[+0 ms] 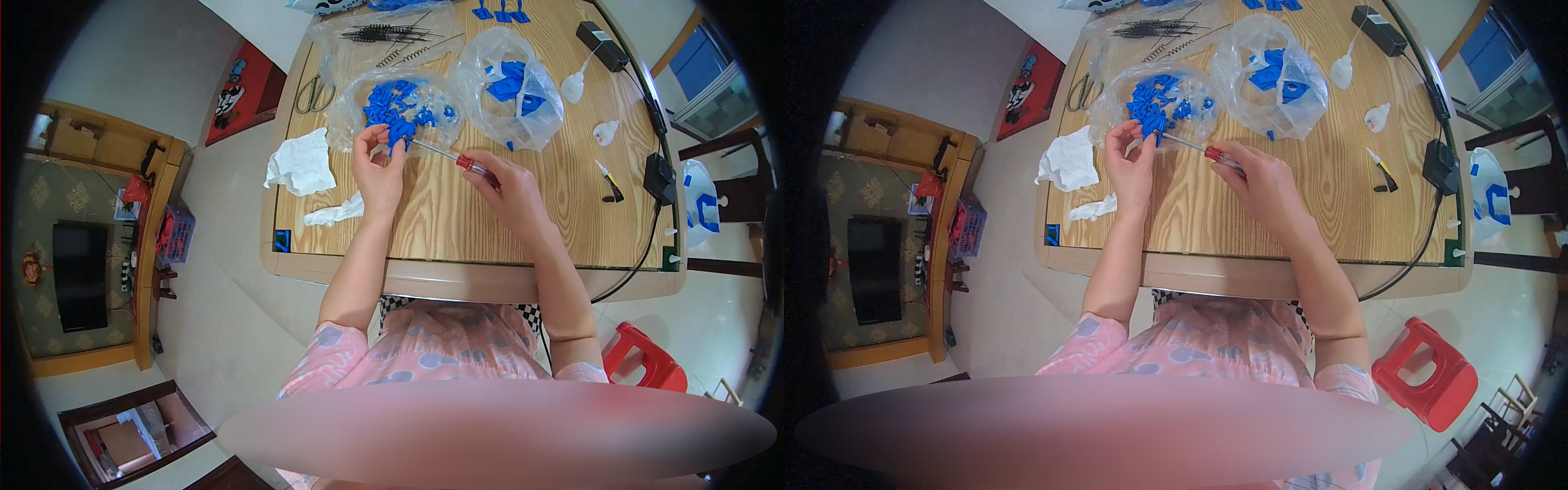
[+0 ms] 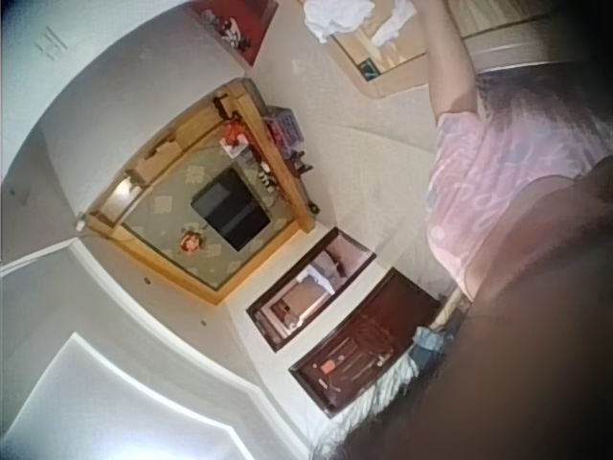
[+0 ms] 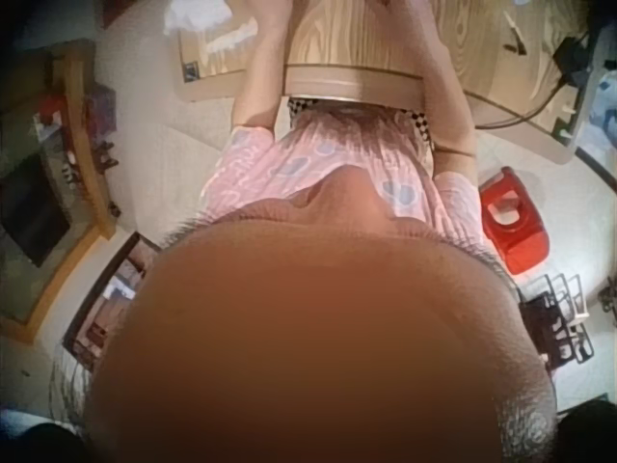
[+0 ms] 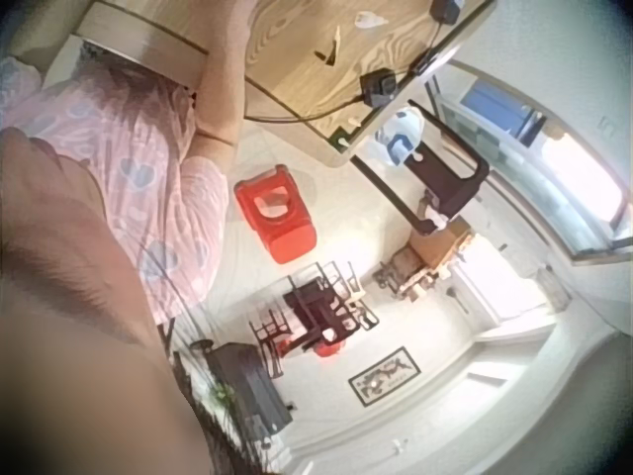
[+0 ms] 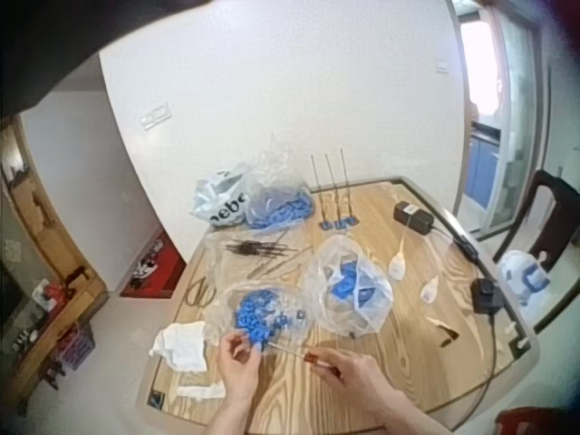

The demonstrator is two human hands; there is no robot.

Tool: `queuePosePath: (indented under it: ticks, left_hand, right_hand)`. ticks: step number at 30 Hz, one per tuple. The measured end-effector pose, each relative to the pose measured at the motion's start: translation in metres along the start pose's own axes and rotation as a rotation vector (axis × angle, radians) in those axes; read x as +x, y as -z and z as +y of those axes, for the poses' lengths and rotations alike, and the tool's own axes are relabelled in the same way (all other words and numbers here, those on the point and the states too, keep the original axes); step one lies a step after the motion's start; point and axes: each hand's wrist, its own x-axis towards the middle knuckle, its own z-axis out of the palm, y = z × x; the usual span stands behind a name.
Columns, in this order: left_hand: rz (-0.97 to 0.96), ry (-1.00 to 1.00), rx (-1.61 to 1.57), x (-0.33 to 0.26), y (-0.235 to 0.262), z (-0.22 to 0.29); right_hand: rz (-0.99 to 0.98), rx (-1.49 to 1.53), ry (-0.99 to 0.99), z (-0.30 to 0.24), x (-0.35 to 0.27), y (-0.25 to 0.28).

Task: The person assembles small blue plastic components onto a black wire or rod using a screwdriver and metal tweezers.

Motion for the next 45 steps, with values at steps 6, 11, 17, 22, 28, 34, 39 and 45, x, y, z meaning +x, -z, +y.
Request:
queuePosePath:
  ticks: [6, 11, 17, 22, 28, 34, 39, 45]
  left_hand:
    - [0.002, -0.034, 0.049, -0.001, -0.001, 0.002]
    - [0.003, -0.052, 0.054, -0.001, -0.001, 0.003]
    - [-0.028, -0.046, 0.078, -0.002, -0.002, 0.002]
    - [-0.026, -0.036, 0.102, -0.003, -0.002, 0.004]
    - [-0.043, 0.022, 0.061, -0.003, -0.002, 0.005]
    - [-0.054, 0.022, 0.042, -0.003, -0.003, 0.003]
    - [-0.05, 0.019, 0.035, -0.003, -0.002, 0.002]
    - [-0.055, 0.033, 0.053, -0.004, -0.003, 0.002]
  right_hand:
    - [0.028, -0.007, 0.029, 0.004, 0.0, -0.001]
    - [-0.008, 0.018, -0.001, -0.001, -0.001, 0.0]
    - [0.013, -0.002, 0.069, 0.003, -0.001, -0.005]
    - [0.049, 0.02, 0.089, 0.001, -0.001, -0.005]
    - [-0.067, 0.02, -0.107, -0.003, -0.001, 0.0]
    - [0.041, -0.003, 0.024, 0.006, 0.0, -0.004]
    - [-0.039, -0.023, -0.113, -0.005, 0.001, 0.002]
    - [0.02, -0.025, -0.04, 0.001, 0.001, 0.0]
